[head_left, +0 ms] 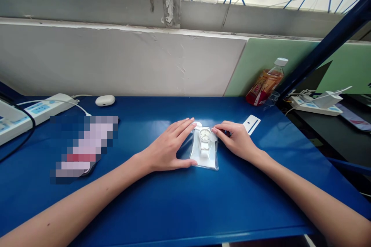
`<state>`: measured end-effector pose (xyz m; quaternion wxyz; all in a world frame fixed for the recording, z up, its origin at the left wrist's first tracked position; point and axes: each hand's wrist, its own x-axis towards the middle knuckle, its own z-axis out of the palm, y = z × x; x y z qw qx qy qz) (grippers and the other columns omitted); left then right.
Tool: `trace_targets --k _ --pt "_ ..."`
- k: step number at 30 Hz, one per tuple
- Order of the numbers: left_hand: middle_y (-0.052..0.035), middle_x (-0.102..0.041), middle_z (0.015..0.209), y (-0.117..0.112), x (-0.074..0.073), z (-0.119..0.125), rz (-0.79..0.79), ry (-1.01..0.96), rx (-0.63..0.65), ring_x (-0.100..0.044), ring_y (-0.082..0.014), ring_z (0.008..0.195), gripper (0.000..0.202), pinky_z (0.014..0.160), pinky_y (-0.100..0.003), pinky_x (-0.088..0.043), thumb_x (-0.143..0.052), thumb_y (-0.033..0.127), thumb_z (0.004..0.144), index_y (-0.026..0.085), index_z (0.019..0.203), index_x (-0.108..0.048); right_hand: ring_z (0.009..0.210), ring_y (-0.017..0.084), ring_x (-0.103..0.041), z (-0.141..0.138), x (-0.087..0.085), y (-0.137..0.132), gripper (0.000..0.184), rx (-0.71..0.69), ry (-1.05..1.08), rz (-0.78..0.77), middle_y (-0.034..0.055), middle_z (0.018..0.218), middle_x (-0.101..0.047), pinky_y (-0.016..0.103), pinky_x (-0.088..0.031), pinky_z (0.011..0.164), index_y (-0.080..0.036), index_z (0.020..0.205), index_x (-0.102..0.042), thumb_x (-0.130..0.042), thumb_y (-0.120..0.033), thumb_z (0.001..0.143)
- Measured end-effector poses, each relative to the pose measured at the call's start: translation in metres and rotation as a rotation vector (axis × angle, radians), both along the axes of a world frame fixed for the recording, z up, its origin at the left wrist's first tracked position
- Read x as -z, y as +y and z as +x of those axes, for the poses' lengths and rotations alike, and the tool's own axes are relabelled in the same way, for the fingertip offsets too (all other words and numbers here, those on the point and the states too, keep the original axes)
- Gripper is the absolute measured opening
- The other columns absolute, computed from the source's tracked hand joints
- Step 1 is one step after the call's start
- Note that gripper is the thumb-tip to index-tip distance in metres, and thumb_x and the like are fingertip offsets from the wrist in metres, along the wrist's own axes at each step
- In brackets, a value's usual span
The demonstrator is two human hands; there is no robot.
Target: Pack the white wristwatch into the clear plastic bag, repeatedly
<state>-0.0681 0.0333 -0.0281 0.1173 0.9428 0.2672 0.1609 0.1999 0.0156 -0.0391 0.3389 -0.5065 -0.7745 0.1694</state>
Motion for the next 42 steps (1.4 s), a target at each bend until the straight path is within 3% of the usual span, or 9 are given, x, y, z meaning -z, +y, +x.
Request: trace_targets --k 4,8,12,15,22,28,37,42 --pt "-0.0154 -0.034 0.157 0.001 0.0 0.001 -0.033 0.034 0.054 -0.025 -0.0349 0.147 0.102 0.119 -0.051 -0.025 -0.065 0.069 0.079 0.017 0.156 -0.021 0.073 0.02 -0.064 -0.002 0.003 0.0 0.022 -0.017 -0.106 0.03 0.0058 0.081 -0.071 0.033 -0.05 0.065 -0.02 0.095 -0.073 -0.053 -0.03 0.096" --pt "-0.0177 -0.042 0.152 0.002 0.002 0.002 -0.059 0.046 0.04 -0.035 -0.0355 0.142 0.098 0.115 -0.051 -0.032 -0.065 0.07 0.079 0.016 0.153 -0.03 0.096 0.026 -0.065 0.003 -0.002 -0.002 0.027 -0.044 -0.181 0.112 0.0125 0.106 -0.068 0.04 -0.055 0.083 -0.018 0.111 -0.068 -0.052 -0.035 0.096" --pt "-0.0192 -0.044 0.149 0.001 0.006 0.0 -0.066 0.022 -0.026 -0.042 -0.037 0.137 0.095 0.111 -0.051 -0.037 -0.065 0.071 0.077 0.017 0.15 -0.035 0.127 0.033 -0.053 0.011 -0.007 -0.006 0.058 -0.25 -0.343 0.115 0.019 0.138 -0.055 0.05 -0.047 0.104 -0.015 0.137 -0.052 -0.057 -0.05 0.091" --pt "-0.0198 -0.043 0.15 0.001 0.007 -0.001 -0.066 0.014 -0.048 -0.04 -0.0372 0.139 0.096 0.112 -0.051 -0.036 -0.064 0.071 0.078 0.015 0.15 -0.034 0.137 0.037 -0.044 0.013 -0.007 -0.009 0.083 -0.302 -0.441 0.058 0.0224 0.149 -0.046 0.055 -0.042 0.109 -0.01 0.149 -0.037 -0.059 -0.061 0.086" --pt "-0.0203 -0.035 0.155 0.001 0.004 -0.001 -0.082 0.036 -0.014 -0.033 -0.0381 0.142 0.102 0.115 -0.052 -0.031 -0.062 0.073 0.079 0.014 0.154 -0.026 0.142 0.04 -0.037 0.012 -0.011 -0.01 0.101 -0.308 -0.501 0.016 0.0274 0.152 -0.039 0.055 -0.039 0.112 -0.003 0.149 -0.035 -0.062 -0.07 0.078" --pt "-0.0194 -0.037 0.154 0.0 0.001 0.0 -0.089 0.027 0.016 -0.036 -0.0389 0.141 0.098 0.114 -0.054 -0.031 -0.064 0.068 0.08 0.016 0.154 -0.027 0.144 0.04 -0.033 0.013 -0.013 -0.013 0.101 -0.328 -0.491 0.024 0.0261 0.155 -0.035 0.058 -0.038 0.112 -0.008 0.152 -0.03 -0.063 -0.068 0.079" --pt "-0.0183 -0.031 0.158 0.0 0.002 0.0 -0.101 0.081 -0.04 -0.03 -0.0363 0.145 0.102 0.116 -0.05 -0.029 -0.061 0.072 0.08 0.015 0.155 -0.021 0.146 0.039 -0.03 0.014 -0.011 -0.014 0.096 -0.376 -0.441 -0.043 0.0227 0.159 -0.029 0.057 -0.036 0.113 -0.012 0.157 -0.02 -0.061 -0.06 0.084" --pt "-0.0201 -0.03 0.158 -0.001 -0.001 0.002 -0.109 0.101 -0.052 -0.029 -0.0361 0.145 0.101 0.117 -0.048 -0.027 -0.06 0.071 0.081 0.01 0.154 -0.023 0.146 0.039 -0.029 0.014 -0.014 -0.015 0.099 -0.347 -0.47 -0.085 0.0254 0.159 -0.027 0.056 -0.035 0.114 -0.008 0.156 -0.02 -0.06 -0.062 0.084"
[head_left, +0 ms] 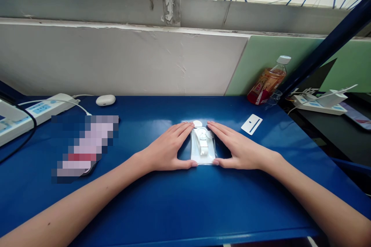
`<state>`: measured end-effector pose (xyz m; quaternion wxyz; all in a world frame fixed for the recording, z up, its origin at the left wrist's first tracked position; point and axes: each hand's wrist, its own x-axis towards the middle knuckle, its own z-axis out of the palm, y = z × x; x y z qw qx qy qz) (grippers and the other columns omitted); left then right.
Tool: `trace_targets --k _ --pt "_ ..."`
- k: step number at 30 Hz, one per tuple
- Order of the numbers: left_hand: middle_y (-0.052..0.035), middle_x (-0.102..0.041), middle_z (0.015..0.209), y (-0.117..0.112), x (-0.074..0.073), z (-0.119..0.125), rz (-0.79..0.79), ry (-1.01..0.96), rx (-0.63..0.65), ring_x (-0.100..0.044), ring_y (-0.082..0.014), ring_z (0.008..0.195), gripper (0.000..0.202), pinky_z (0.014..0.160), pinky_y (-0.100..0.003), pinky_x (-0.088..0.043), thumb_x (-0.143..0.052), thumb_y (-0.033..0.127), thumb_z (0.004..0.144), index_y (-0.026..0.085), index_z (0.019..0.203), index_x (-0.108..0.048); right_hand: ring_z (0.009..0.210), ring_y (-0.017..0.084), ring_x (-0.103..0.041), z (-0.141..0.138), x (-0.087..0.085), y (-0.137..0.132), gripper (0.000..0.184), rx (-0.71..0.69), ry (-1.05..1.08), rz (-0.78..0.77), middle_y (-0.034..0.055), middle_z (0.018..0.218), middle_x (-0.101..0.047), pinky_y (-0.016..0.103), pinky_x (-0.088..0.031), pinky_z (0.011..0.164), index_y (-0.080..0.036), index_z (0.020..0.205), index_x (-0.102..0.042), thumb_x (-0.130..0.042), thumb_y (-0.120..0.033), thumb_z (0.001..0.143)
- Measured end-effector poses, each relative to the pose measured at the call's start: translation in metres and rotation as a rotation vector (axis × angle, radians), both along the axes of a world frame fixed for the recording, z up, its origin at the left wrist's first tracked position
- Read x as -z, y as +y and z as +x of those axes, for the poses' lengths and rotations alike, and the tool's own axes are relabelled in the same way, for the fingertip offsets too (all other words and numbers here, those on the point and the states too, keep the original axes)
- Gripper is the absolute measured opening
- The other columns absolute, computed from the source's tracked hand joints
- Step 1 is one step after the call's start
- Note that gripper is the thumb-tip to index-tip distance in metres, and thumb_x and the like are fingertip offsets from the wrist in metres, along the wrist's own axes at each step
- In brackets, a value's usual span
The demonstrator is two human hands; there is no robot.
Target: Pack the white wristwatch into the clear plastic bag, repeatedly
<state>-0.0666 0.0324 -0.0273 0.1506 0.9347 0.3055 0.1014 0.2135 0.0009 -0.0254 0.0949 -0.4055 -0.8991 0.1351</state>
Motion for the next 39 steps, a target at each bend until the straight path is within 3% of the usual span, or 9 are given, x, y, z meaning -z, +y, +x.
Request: trace_targets --k 4,11,20,27,39 --pt "-0.022 -0.03 0.158 0.0001 0.0008 0.0006 -0.006 0.012 -0.012 -0.026 -0.0367 0.146 0.104 0.118 -0.047 -0.026 -0.06 0.071 0.08 0.006 0.153 -0.024 0.146 0.039 -0.029 -0.0016 -0.0017 0.0 0.101 0.024 -0.026 -0.015 0.0271 0.158 -0.028 0.055 -0.035 0.115 -0.005 0.155 -0.022 -0.061 -0.063 0.083" --pt "-0.0234 -0.015 0.162 0.0019 0.0027 -0.0003 -0.015 0.074 -0.065 -0.012 -0.0372 0.15 0.115 0.12 -0.049 -0.021 -0.056 0.079 0.077 0.002 0.154 -0.02 0.146 0.04 -0.027 0.0001 0.0008 0.0011 0.103 0.013 -0.016 0.026 0.0281 0.159 -0.025 0.056 -0.034 0.115 -0.005 0.155 -0.019 -0.06 -0.064 0.083" --pt "-0.0209 -0.025 0.16 0.0019 0.0041 -0.0004 -0.017 0.021 -0.065 -0.019 -0.0382 0.149 0.109 0.118 -0.052 -0.025 -0.057 0.079 0.077 0.011 0.155 -0.023 0.144 0.04 -0.033 0.0013 0.0004 0.0012 0.105 0.016 0.001 0.019 0.0249 0.158 -0.03 0.057 -0.038 0.113 -0.011 0.157 -0.018 -0.062 -0.067 0.08" --pt "-0.0257 -0.02 0.16 0.0012 0.0022 0.0002 -0.037 0.068 -0.086 -0.018 -0.0391 0.148 0.114 0.118 -0.052 -0.025 -0.055 0.08 0.077 0.004 0.155 -0.019 0.145 0.04 -0.031 0.0022 0.0018 0.0023 0.108 0.042 -0.026 0.004 0.0269 0.158 -0.027 0.055 -0.036 0.114 -0.006 0.156 -0.017 -0.06 -0.069 0.08" --pt "-0.0224 -0.024 0.16 0.002 0.0065 -0.0015 -0.009 0.057 -0.098 -0.021 -0.0381 0.148 0.11 0.118 -0.049 -0.026 -0.052 0.081 0.078 0.008 0.155 -0.021 0.143 0.041 -0.036 0.0018 0.0016 0.0026 0.104 0.044 -0.005 0.021 0.0246 0.156 -0.034 0.057 -0.039 0.112 -0.012 0.157 -0.02 -0.063 -0.067 0.08"
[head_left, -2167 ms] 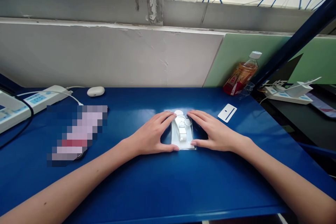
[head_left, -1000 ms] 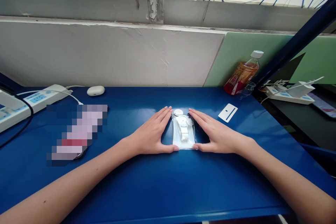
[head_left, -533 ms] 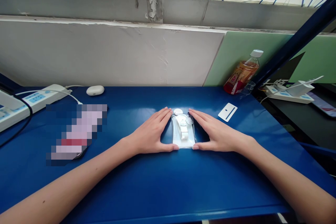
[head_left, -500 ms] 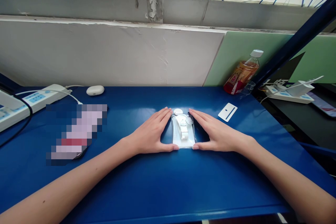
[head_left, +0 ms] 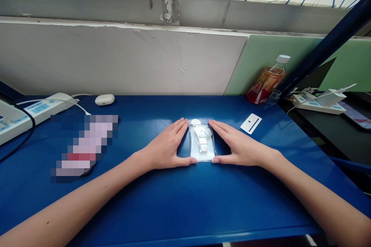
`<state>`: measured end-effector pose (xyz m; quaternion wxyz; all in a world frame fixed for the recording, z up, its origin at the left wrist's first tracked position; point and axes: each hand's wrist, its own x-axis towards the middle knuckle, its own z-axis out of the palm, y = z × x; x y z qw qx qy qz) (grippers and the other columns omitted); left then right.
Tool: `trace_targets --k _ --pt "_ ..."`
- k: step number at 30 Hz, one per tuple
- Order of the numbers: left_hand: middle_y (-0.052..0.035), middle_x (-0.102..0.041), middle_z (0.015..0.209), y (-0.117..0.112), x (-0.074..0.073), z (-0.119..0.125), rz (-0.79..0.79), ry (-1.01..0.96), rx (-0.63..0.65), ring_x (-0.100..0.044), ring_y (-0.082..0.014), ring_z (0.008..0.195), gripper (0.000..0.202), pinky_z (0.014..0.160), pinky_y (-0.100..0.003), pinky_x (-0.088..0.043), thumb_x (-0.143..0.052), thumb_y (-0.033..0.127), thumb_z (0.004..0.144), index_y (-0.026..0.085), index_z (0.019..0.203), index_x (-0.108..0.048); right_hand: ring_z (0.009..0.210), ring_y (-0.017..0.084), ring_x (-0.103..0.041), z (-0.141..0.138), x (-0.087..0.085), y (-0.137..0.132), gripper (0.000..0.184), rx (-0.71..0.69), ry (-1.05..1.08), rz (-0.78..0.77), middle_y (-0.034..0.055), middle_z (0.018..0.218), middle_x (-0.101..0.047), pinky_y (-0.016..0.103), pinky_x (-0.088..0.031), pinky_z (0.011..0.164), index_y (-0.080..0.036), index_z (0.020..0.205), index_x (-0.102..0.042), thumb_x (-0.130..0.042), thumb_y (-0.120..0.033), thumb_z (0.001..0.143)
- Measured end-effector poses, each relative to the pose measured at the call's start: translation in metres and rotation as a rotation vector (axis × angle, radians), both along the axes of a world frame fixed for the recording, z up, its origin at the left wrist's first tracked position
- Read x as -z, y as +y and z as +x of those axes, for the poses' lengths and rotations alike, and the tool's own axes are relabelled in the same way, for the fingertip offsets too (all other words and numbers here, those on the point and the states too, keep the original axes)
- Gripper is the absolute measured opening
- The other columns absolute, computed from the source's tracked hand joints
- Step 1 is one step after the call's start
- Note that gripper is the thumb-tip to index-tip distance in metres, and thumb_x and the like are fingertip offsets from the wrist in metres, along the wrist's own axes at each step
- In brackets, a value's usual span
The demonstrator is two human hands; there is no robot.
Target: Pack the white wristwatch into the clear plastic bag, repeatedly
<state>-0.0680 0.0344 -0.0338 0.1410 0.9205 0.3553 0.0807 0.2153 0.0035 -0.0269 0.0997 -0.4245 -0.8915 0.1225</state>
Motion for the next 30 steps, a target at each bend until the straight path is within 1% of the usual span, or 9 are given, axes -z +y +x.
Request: trace_targets --k 4,6,11,16,22,26,30 --pt "-0.0241 -0.022 0.16 0.0001 0.0002 -0.0002 -0.006 0.023 0.002 -0.02 -0.0388 0.148 0.113 0.118 -0.05 -0.026 -0.051 0.081 0.078 0.004 0.154 -0.021 0.143 0.04 -0.034 -0.0001 -0.0004 0.0008 0.103 -0.004 -0.013 -0.008 0.0259 0.156 -0.033 0.056 -0.038 0.113 -0.009 0.155 -0.023 -0.062 -0.067 0.08" --pt "-0.0241 -0.022 0.159 -0.0001 -0.0002 -0.0002 -0.005 0.024 0.007 -0.021 -0.0387 0.148 0.112 0.118 -0.051 -0.026 -0.051 0.081 0.078 0.005 0.155 -0.021 0.143 0.04 -0.034 0.0002 -0.0002 0.0013 0.103 -0.003 -0.009 -0.013 0.0264 0.156 -0.033 0.056 -0.037 0.113 -0.008 0.155 -0.024 -0.062 -0.068 0.08" --pt "-0.0237 -0.023 0.159 0.0003 -0.001 -0.0005 -0.001 0.022 0.014 -0.022 -0.038 0.148 0.11 0.117 -0.05 -0.027 -0.051 0.081 0.079 0.006 0.155 -0.021 0.144 0.04 -0.034 0.0018 0.0007 0.002 0.103 -0.008 0.002 -0.015 0.0251 0.157 -0.033 0.057 -0.037 0.113 -0.01 0.156 -0.023 -0.062 -0.068 0.08" --pt "-0.0224 -0.025 0.159 0.0006 -0.0004 -0.001 0.011 -0.003 0.028 -0.024 -0.0375 0.147 0.108 0.117 -0.05 -0.027 -0.052 0.08 0.08 0.01 0.156 -0.02 0.144 0.039 -0.033 0.0012 0.0002 0.0019 0.103 -0.007 0.007 -0.021 0.025 0.157 -0.033 0.056 -0.036 0.114 -0.008 0.155 -0.024 -0.063 -0.068 0.08" --pt "-0.023 -0.025 0.159 0.0002 -0.0022 -0.0002 -0.006 0.001 0.023 -0.024 -0.0379 0.147 0.11 0.117 -0.051 -0.028 -0.054 0.08 0.079 0.01 0.156 -0.019 0.144 0.04 -0.032 0.0014 0.001 0.0022 0.105 -0.008 0.022 -0.027 0.024 0.157 -0.032 0.056 -0.035 0.114 -0.009 0.156 -0.022 -0.063 -0.068 0.079" --pt "-0.0231 -0.025 0.159 0.0006 -0.0023 -0.0002 -0.005 -0.001 0.023 -0.024 -0.0379 0.147 0.111 0.117 -0.052 -0.028 -0.056 0.079 0.078 0.008 0.155 -0.019 0.144 0.04 -0.032 0.0016 0.0002 0.0022 0.106 -0.007 0.013 -0.035 0.0244 0.158 -0.031 0.054 -0.035 0.115 -0.008 0.155 -0.024 -0.064 -0.068 0.078" --pt "-0.0224 -0.025 0.159 0.0011 -0.0007 -0.0009 0.0 -0.019 0.034 -0.025 -0.0372 0.147 0.11 0.117 -0.052 -0.028 -0.056 0.079 0.078 0.01 0.156 -0.018 0.145 0.039 -0.032 0.0017 -0.0012 0.0016 0.106 -0.004 -0.002 -0.035 0.0256 0.157 -0.031 0.053 -0.035 0.115 -0.005 0.155 -0.024 -0.062 -0.069 0.079"
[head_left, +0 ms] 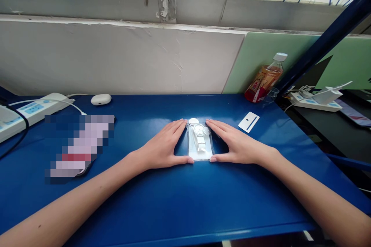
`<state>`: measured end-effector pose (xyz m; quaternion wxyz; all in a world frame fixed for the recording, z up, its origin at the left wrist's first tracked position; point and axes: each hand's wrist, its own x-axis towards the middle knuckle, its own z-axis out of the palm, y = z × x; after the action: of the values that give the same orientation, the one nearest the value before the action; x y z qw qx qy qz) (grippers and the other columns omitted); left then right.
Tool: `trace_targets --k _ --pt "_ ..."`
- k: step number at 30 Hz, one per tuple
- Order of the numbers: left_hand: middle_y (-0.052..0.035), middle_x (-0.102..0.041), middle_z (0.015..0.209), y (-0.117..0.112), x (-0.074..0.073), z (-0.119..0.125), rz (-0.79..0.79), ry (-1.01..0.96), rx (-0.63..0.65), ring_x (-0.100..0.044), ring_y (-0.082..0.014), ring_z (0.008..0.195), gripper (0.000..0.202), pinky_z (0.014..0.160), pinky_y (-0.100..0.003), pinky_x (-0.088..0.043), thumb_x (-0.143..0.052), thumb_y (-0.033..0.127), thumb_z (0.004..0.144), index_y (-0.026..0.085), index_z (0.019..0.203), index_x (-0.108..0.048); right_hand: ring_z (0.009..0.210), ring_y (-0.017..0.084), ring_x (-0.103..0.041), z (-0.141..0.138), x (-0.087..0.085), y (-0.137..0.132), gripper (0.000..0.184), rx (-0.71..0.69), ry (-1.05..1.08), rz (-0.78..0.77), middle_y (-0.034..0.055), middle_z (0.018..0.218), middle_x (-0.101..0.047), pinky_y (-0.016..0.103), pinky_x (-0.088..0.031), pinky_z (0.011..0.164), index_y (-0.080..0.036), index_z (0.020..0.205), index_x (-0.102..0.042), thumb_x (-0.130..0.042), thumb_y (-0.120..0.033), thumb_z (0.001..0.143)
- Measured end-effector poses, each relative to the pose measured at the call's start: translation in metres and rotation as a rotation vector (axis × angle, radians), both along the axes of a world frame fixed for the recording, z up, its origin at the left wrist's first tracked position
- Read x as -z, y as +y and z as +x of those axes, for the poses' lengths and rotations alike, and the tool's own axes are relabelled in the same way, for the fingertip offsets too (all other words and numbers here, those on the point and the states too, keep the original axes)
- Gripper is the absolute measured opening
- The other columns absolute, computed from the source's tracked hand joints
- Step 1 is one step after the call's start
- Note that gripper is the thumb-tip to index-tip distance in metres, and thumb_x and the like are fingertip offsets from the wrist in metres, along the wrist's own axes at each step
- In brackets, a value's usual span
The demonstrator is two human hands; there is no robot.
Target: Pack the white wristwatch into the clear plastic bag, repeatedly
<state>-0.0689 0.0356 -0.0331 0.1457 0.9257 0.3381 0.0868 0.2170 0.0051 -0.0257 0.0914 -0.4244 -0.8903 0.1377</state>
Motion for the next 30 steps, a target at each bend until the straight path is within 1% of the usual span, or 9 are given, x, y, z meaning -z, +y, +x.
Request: trace_targets --k 2,10,15,20,22,26,30 --pt "-0.0227 -0.026 0.159 0.0 0.0002 -0.0002 0.002 -0.002 0.006 -0.026 -0.0371 0.147 0.11 0.117 -0.052 -0.028 -0.056 0.078 0.079 0.009 0.156 -0.018 0.145 0.039 -0.032 0.0 -0.0001 -0.0001 0.107 0.002 0.0 -0.004 0.0261 0.157 -0.031 0.053 -0.035 0.115 -0.004 0.154 -0.025 -0.063 -0.069 0.078" --pt "-0.0256 -0.027 0.158 -0.0017 -0.0017 0.0008 0.013 0.02 -0.003 -0.027 -0.0389 0.146 0.108 0.117 -0.051 -0.028 -0.055 0.076 0.081 0.003 0.153 -0.022 0.143 0.039 -0.035 0.0001 0.0032 0.0016 0.105 -0.004 0.038 0.013 0.0254 0.156 -0.034 0.057 -0.037 0.113 -0.009 0.154 -0.026 -0.067 -0.067 0.077" --pt "-0.0241 -0.029 0.157 -0.0013 -0.0004 0.001 0.013 -0.011 -0.003 -0.028 -0.0391 0.145 0.107 0.116 -0.053 -0.029 -0.056 0.076 0.08 0.007 0.154 -0.022 0.142 0.04 -0.036 -0.001 0.0024 0.001 0.105 -0.002 0.025 0.015 0.0265 0.155 -0.036 0.056 -0.038 0.113 -0.007 0.153 -0.029 -0.066 -0.068 0.076" --pt "-0.022 -0.027 0.159 -0.0015 -0.0015 0.001 0.006 -0.033 -0.001 -0.027 -0.0389 0.146 0.109 0.116 -0.053 -0.03 -0.059 0.075 0.078 0.011 0.156 -0.017 0.143 0.04 -0.034 -0.0012 0.0007 0.0001 0.106 0.004 0.025 -0.01 0.0255 0.156 -0.035 0.056 -0.036 0.114 -0.008 0.154 -0.027 -0.066 -0.068 0.076" --pt "-0.0202 -0.026 0.16 -0.0017 -0.0022 0.0009 0.008 -0.039 0.012 -0.026 -0.0382 0.146 0.108 0.116 -0.053 -0.03 -0.059 0.074 0.079 0.013 0.157 -0.016 0.144 0.04 -0.033 -0.0008 0.0008 0.0001 0.107 0.008 0.036 -0.021 0.0243 0.157 -0.032 0.056 -0.036 0.114 -0.01 0.156 -0.024 -0.066 -0.068 0.076" --pt "-0.0187 -0.027 0.159 -0.0016 -0.0026 0.0008 0.009 -0.052 0.025 -0.026 -0.0384 0.146 0.105 0.117 -0.054 -0.029 -0.06 0.073 0.08 0.015 0.156 -0.019 0.146 0.039 -0.029 0.0001 0.0008 0.0002 0.11 0.013 0.052 -0.027 0.0207 0.161 -0.025 0.054 -0.035 0.115 -0.015 0.157 -0.018 -0.067 -0.068 0.075" --pt "-0.0192 -0.027 0.159 -0.0019 -0.0031 0.0013 0.008 -0.032 0.02 -0.026 -0.0382 0.146 0.104 0.117 -0.054 -0.029 -0.059 0.073 0.08 0.014 0.156 -0.02 0.144 0.039 -0.033 -0.0004 -0.0003 0.0005 0.105 -0.002 0.064 -0.025 0.0208 0.158 -0.032 0.055 -0.035 0.115 -0.016 0.156 -0.023 -0.067 -0.068 0.076"
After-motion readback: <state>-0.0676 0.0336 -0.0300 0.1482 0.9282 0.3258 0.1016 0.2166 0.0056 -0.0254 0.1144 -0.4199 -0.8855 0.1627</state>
